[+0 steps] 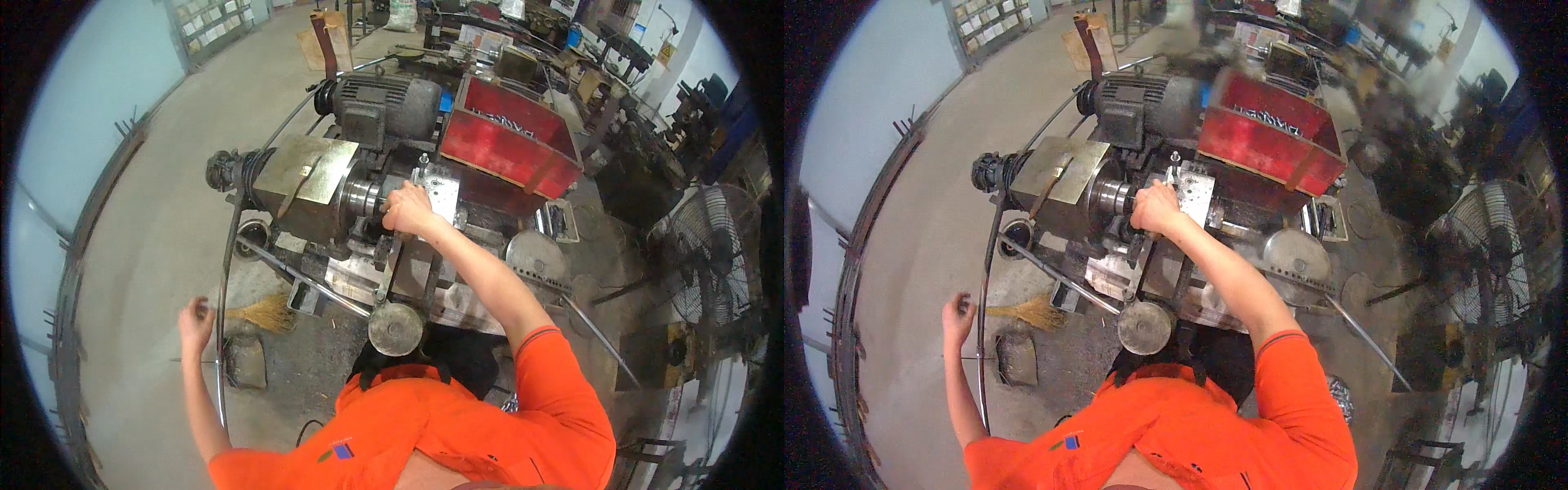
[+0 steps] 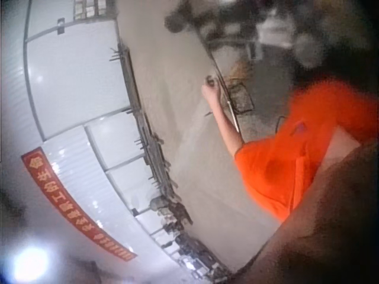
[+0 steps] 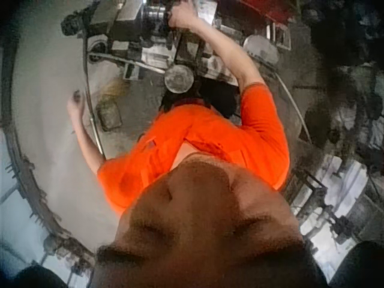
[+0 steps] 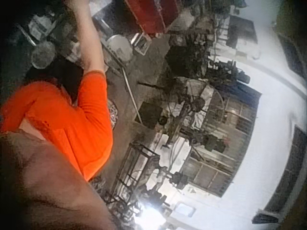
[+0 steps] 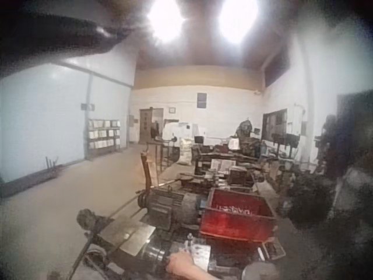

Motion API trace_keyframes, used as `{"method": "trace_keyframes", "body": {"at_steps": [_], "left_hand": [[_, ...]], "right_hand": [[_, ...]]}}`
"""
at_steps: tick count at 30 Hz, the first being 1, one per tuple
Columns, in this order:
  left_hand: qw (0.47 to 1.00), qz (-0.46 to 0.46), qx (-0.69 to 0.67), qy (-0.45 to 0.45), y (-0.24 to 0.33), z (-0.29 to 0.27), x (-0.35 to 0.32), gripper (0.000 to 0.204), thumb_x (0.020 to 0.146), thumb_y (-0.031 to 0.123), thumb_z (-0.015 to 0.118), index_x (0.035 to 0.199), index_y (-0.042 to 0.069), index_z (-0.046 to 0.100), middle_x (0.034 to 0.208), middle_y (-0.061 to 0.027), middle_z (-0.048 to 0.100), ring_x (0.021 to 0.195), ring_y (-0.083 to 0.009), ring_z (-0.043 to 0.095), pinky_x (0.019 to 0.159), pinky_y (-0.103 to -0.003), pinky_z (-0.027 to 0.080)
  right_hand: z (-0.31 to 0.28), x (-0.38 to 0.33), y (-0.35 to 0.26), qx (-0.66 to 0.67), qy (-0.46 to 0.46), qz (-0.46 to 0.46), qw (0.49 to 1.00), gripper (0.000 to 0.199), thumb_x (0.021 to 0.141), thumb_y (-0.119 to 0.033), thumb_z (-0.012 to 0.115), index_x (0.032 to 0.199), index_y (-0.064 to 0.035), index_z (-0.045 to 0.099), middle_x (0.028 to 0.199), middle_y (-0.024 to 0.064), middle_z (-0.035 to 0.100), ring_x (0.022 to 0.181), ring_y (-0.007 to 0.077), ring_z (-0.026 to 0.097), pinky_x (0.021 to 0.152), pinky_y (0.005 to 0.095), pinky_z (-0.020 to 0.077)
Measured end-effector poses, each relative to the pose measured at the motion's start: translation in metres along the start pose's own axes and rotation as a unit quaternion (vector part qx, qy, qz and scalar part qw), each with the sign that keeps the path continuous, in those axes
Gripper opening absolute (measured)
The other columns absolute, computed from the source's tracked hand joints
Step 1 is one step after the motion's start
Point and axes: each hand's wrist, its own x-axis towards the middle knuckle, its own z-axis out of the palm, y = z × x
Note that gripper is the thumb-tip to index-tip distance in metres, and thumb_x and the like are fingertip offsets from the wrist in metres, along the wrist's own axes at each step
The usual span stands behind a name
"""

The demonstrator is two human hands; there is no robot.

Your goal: The person operates a metal turning machine, repeatedly inserting small metal pieces into the chuck, actuating the machine with a lever, and removing the processed pieces into a red bin. The cycle is repeated continuously throughout the clip.

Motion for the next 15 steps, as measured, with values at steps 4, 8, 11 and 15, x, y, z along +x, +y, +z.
{"method": "trace_keyframes", "body": {"at_steps": [4, 8, 11, 15], "left_hand": [[0.988, -0.105, -0.081, -0.083, -0.011, 0.02, -0.038, 0.035, 0.076, 0.023, 0.07, 0.099, -0.001, 0.059, 0.078, -0.0152, 0.066, 0.074, -0.0254, 0.065, 0.063, -0.037, 0.049], [0.993, -0.107, -0.042, -0.026, -0.022, 0.051, -0.042, 0.033, 0.074, 0.022, 0.071, 0.091, -0.002, 0.057, 0.074, -0.0173, 0.064, 0.072, -0.032, 0.064, 0.064, -0.041, 0.048], [0.993, -0.087, 0.082, -0.008, -0.002, 0.045, -0.03, 0.026, 0.074, 0.016, 0.068, 0.089, -0.002, 0.058, 0.074, -0.0202, 0.062, 0.073, -0.038, 0.061, 0.067, -0.045, 0.049], [0.96, -0.092, 0.264, -0.028, -0.034, 0.027, -0.008, 0.017, 0.074, 0.013, 0.063, 0.085, 0.001, 0.06, 0.077, -0.0192, 0.063, 0.075, -0.0354, 0.062, 0.068, -0.043, 0.049]], "right_hand": [[0.0, -0.001, 0.001, 0.026, 0.011, -0.024, 0.999, 0.034, 0.053, -0.02, 0.055, 0.081, -0.0147, 0.074, 0.08, 0.0137, 0.067, 0.088, 0.0358, 0.055, 0.077, 0.0419, 0.048], [0.0, 0.01, -0.007, -0.036, 0.002, -0.054, 0.998, 0.028, 0.052, -0.019, 0.056, 0.073, -0.0118, 0.073, 0.078, 0.0147, 0.066, 0.087, 0.0361, 0.056, 0.076, 0.0418, 0.0475], [0.001, 0.015, -0.009, -0.027, -0.02, -0.044, 0.998, 0.023, 0.052, -0.018, 0.057, 0.068, -0.0097, 0.071, 0.075, 0.0163, 0.065, 0.082, 0.0369, 0.056, 0.075, 0.0415, 0.0475], [-0.005, 0.011, -0.007, 0.02, -0.034, -0.04, 0.998, 0.021, 0.051, -0.017, 0.058, 0.064, -0.0045, 0.068, 0.07, 0.021, 0.063, 0.08, 0.0375, 0.058, 0.073, 0.0411, 0.0499]]}}
